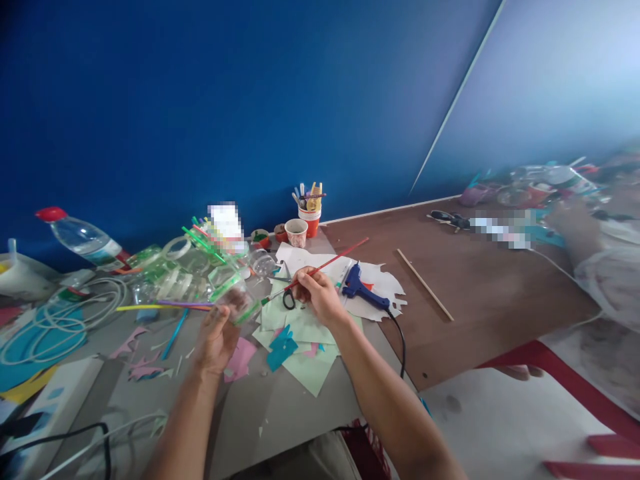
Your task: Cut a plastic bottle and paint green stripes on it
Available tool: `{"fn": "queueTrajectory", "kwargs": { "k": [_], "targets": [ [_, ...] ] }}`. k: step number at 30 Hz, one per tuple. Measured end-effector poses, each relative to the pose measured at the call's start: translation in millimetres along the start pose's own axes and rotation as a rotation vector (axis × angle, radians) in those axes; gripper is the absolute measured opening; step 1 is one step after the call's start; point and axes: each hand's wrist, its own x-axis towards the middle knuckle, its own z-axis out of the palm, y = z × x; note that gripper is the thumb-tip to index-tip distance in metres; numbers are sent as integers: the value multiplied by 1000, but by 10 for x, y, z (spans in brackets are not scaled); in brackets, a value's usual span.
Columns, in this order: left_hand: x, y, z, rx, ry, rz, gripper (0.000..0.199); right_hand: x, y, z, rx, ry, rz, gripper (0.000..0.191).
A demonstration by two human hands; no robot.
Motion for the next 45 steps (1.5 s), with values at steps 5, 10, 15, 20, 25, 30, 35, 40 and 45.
{"fn": "queueTrajectory", "kwargs": {
  "k": [5, 10, 15, 20, 25, 30, 35, 40, 45],
  "targets": [
    [-2, -3, -12, -26, -18, -23, 29, -17, -5, 39, 20, -32, 35, 31],
    [-7, -1, -17, -47, -42, -40, 36, -12, -20, 30, 47, -20, 13, 31],
    [-8, 3, -17, -62, -65, -37, 34, -13, -14, 34, 32, -7, 46, 29],
    [-6, 15, -17, -56, -64, -44, 36, 20, -49, -26, 117, 39, 11, 26],
    [-6, 17, -9, -29, -81, -38, 31, 22, -56, -52, 184, 32, 23, 25],
    [6, -19, -14, 66, -56, 11, 27, 17, -6, -52, 169, -4, -17, 24],
    [-4, -40, 10, 251, -50, 60, 36, 4, -21, -36, 151, 9, -49, 26],
    [-25, -21, 32, 431, -44, 77, 47, -45, -54, 35, 92, 39, -106, 28],
    [-17, -33, 14, 534, -9, 89, 50, -87, -1, 73, 60, -19, -166, 26]
  ]
}}
